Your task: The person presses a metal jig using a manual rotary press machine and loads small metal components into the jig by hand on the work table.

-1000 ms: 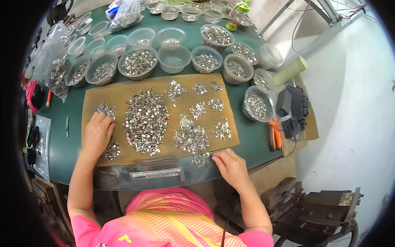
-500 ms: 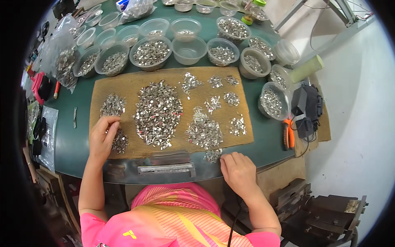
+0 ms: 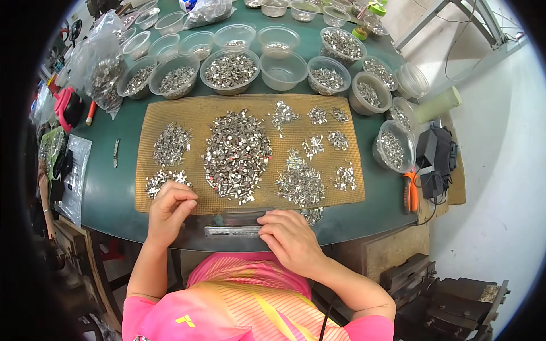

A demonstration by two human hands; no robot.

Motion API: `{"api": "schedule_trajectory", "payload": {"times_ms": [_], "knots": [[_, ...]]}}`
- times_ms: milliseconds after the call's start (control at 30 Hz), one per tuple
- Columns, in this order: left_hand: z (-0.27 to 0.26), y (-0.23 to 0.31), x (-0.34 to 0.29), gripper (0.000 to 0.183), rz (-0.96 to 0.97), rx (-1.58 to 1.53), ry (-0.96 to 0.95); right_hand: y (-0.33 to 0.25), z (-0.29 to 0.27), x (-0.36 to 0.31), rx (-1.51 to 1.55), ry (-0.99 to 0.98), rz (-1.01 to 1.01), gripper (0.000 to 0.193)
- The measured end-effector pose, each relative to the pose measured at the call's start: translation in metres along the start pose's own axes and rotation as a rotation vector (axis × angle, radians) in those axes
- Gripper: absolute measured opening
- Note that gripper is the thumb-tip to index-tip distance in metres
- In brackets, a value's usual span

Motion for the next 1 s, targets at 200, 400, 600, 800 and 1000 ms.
{"api": "schedule_trajectory", "payload": {"times_ms": [200, 400, 600, 800, 1000], "knots": [[0.009, -0.003, -0.007, 0.016, -0.076, -0.055, -0.006, 0.006, 0.008, -0.002, -0.039, 0.023, 0.017, 0.016], [0.014, -0.002, -0.010, 0.026, -0.122, -0.122, 0.033, -0.001, 0.009, -0.001, -0.132, 0.104, -0.057, 0.020], [0.018, -0.004, -0.014, 0.023, -0.107, -0.136, 0.032, -0.007, 0.008, -0.002, -0.242, 0.119, -0.118, 0.024], [0.022, 0.015, -0.007, 0.015, 0.170, 0.101, -0.089, -0.007, -0.006, 0.004, -0.169, -0.039, -0.058, 0.026], [0.034, 0.015, -0.013, 0.014, 0.126, 0.035, -0.130, -0.001, 0.001, -0.002, -0.188, 0.030, -0.097, 0.023]]}}
Point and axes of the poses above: each hand's wrist, its own x-axis towards the middle knuckle, its own z-axis out of the palm, y = z × x, the point moved 4 cm from there along x, towards the middle knuckle, and after that the axes turned 14 degrees about -x, right-handed, at the moved point
